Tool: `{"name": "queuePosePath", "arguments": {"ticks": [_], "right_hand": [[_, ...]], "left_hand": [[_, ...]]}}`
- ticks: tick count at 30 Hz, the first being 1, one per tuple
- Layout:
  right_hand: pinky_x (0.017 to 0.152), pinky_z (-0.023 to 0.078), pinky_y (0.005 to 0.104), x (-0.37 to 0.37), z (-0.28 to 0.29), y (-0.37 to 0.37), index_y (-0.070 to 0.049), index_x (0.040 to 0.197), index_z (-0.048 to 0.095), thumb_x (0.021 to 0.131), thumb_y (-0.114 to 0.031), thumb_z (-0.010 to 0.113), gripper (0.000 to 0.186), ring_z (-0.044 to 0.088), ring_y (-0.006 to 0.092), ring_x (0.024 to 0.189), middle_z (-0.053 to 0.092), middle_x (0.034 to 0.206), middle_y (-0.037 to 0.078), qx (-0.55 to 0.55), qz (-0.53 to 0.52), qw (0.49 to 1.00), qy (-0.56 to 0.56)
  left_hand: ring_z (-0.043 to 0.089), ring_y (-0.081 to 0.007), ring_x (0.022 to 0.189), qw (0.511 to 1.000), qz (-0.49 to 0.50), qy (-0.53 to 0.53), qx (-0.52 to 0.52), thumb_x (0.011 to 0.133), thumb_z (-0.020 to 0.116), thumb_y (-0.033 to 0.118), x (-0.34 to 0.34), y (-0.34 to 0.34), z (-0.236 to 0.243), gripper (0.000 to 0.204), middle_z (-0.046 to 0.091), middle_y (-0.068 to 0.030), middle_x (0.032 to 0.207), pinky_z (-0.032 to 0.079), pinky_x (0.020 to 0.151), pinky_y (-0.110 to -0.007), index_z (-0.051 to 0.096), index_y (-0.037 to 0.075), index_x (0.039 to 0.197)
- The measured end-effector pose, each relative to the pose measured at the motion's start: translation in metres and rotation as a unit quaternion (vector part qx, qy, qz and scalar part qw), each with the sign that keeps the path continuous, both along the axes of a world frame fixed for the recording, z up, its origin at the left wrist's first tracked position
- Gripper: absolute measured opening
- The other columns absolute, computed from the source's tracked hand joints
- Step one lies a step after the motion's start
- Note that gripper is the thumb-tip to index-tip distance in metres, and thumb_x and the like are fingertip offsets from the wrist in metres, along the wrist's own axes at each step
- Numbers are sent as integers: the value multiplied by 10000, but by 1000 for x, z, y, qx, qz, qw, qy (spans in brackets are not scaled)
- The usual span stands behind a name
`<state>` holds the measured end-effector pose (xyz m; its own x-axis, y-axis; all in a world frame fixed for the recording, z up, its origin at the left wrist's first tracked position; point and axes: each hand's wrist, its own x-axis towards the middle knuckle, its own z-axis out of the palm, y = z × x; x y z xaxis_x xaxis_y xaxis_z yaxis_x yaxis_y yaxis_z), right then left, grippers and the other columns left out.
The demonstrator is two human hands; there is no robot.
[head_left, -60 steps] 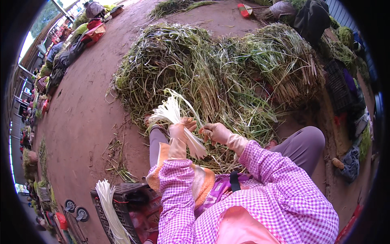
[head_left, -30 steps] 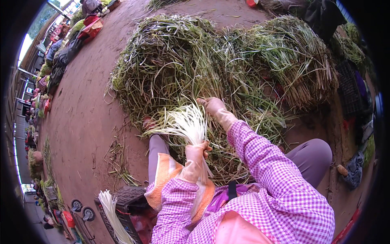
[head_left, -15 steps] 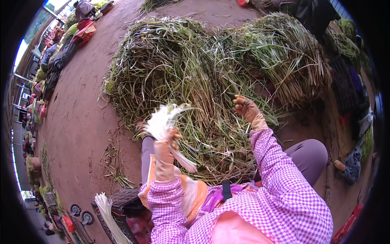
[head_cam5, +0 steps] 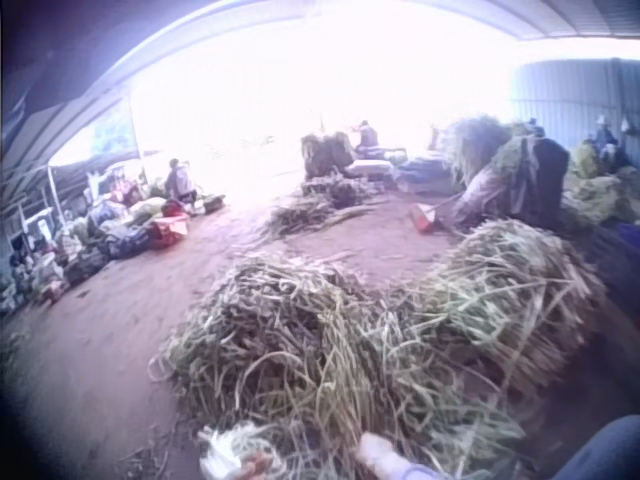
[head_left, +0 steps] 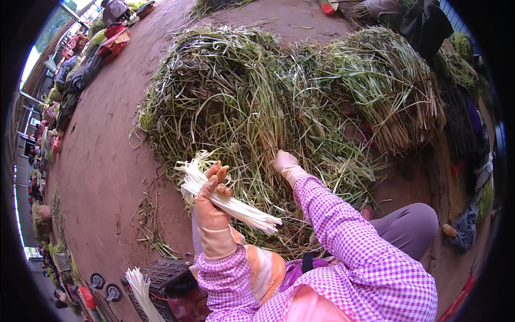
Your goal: The person sits on the ground and repeatedly strips the green outer sheaths from long white stalks by hand. They hold a bundle of stalks in one hand and pull off the sheaths with the other, discarding the waste onto a growing pile beside them.
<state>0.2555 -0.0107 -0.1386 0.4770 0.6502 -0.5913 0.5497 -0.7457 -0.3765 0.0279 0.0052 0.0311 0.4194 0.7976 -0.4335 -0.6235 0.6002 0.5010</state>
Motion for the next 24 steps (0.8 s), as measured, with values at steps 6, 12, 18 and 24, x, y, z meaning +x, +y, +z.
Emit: {"name": "queuePosePath", "arguments": {"ticks": [6,12,18,24], "right_hand": [[729,539,314,21,53,-14,9,1229,590,928,-283,646,423,653,182,803,697,976,126,277,-19,949,147],[584,516,266,27,50,-81,-4,1167,633,908,-138,670,293,625,129,662,694,887,64,146,-274,907,283],[669,541,261,35,35,-130,9,1232,594,957,-146,596,315,639,131,767,684,902,57,371,-258,737,503],[530,576,312,43,-2,-155,-11,1215,622,991,-172,536,289,659,191,592,692,899,97,300,-348,763,455]], "left_hand": [[668,-129,621,1000,7,12,22,882,609,7,-12,-6,8,364,701,-191,1032,571,541,-258,545,-11,1241],[610,-105,596,999,16,43,28,923,558,21,-7,-12,7,285,682,-179,1051,532,563,-230,564,6,1207],[693,-179,753,999,-15,-16,50,930,545,32,-2,-15,2,304,692,-181,1050,614,712,-338,550,3,1233],[714,-209,767,994,-13,-21,103,959,546,101,3,-19,-3,306,702,-173,1052,635,729,-364,544,20,1254]]}}
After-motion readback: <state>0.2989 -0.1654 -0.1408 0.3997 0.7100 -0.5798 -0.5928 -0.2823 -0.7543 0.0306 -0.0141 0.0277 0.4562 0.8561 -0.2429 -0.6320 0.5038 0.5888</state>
